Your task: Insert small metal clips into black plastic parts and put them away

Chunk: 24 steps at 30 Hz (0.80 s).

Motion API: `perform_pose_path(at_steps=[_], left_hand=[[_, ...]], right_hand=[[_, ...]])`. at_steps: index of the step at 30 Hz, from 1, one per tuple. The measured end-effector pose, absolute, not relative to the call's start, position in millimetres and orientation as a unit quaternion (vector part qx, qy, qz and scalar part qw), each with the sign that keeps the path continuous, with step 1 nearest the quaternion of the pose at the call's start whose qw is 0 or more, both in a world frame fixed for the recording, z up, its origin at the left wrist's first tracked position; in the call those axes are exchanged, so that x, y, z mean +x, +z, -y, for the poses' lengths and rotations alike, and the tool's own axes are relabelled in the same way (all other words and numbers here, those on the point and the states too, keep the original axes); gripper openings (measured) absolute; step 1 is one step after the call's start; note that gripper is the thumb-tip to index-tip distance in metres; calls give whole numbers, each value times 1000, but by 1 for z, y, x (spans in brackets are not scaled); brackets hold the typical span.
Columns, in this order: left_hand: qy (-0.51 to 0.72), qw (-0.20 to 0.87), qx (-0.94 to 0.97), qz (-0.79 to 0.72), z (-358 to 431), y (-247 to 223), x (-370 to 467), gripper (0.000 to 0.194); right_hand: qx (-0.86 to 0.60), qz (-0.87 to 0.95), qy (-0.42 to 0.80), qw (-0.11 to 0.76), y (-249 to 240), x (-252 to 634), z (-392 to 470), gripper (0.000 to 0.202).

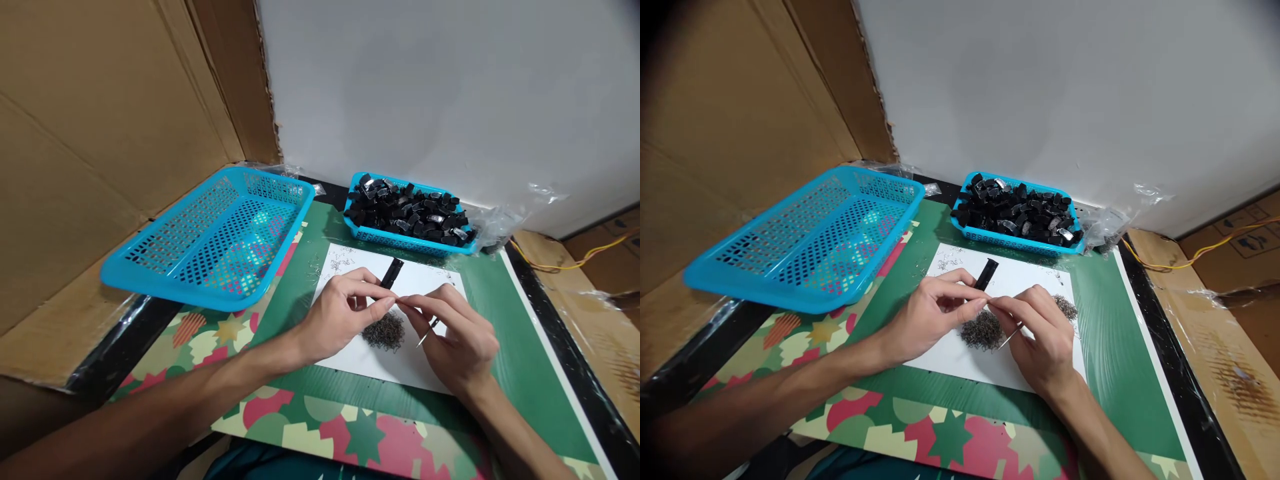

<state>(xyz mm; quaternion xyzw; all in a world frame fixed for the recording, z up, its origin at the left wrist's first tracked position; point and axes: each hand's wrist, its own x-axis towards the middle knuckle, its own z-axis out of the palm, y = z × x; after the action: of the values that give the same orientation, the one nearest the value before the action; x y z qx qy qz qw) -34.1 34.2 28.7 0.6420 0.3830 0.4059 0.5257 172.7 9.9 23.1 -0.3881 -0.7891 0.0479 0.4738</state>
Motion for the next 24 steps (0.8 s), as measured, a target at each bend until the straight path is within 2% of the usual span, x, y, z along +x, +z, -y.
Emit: perform_pose_path(at_steps=[8, 15, 20, 24], left_hand=[[394, 501, 661, -396, -33, 28, -35, 22], [384, 419, 719, -401, -33, 25, -34, 20], [337, 398, 758, -392, -35, 18, -37, 24], [303, 392, 770, -402, -36, 6, -37, 42]], right_hand=[[-423, 770, 156, 451, 24, 174, -12, 13], [-478, 694, 237, 484, 18, 175, -14, 6], [-551, 639, 248, 476, 17, 191, -25, 15], [-600, 611, 279, 436, 19, 203, -34, 27]])
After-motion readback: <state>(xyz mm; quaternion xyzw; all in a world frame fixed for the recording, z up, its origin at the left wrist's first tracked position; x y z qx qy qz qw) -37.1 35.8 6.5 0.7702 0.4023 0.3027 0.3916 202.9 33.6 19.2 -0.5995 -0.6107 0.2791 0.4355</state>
